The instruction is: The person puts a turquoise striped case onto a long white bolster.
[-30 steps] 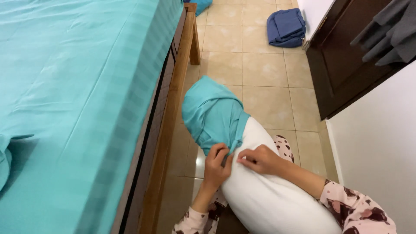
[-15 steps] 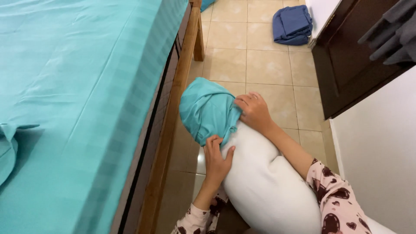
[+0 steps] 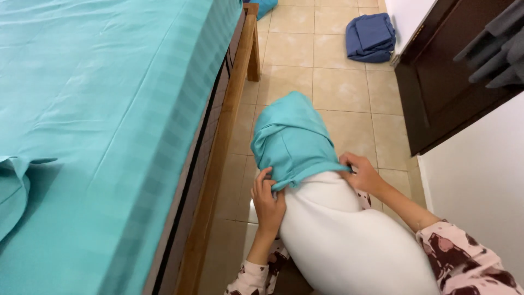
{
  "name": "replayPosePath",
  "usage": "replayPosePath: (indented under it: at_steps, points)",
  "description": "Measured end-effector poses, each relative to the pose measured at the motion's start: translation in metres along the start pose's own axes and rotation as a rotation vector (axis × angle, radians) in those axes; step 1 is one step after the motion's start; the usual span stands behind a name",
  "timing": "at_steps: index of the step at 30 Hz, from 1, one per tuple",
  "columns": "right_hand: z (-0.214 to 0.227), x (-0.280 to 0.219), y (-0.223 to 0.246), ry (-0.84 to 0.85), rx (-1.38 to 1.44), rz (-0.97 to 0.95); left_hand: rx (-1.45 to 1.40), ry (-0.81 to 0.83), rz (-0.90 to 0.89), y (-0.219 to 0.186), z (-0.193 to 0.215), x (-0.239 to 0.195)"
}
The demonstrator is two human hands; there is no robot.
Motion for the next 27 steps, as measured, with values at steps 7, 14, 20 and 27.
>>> replayPosePath:
  at_steps: [7, 14, 20, 27]
  points:
    - [-0.017, -0.022, 0.08, 0.121, -0.482, 0.252, -0.046, 0.218, 0.097, 0.039, -0.026, 0.012]
    - [-0.034, -0.018, 0.083, 0.092, -0.762, 0.214, 0.054, 0.651, -0.045, -0.029, 0.013, 0.127]
    - [-0.05, -0.014, 0.085, 0.136, -0.878, 0.203, 0.453, 0.492, -0.545, -0.004, -0.171, 0.194]
    - [-0.043, -0.018, 0.095, 0.108, -0.9, 0.22, 0.21, 0.141, -0.132, 0.117, -0.162, 0.293]
Point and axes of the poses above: each hand's wrist, its own x-axis towards the middle knuckle, its own z-axis out of the back of the hand, y = z × x, the point moved 4 cm from there along x, towards the middle knuckle, and after that the axes turned 12 degrees about y, right-handed, at the moved point
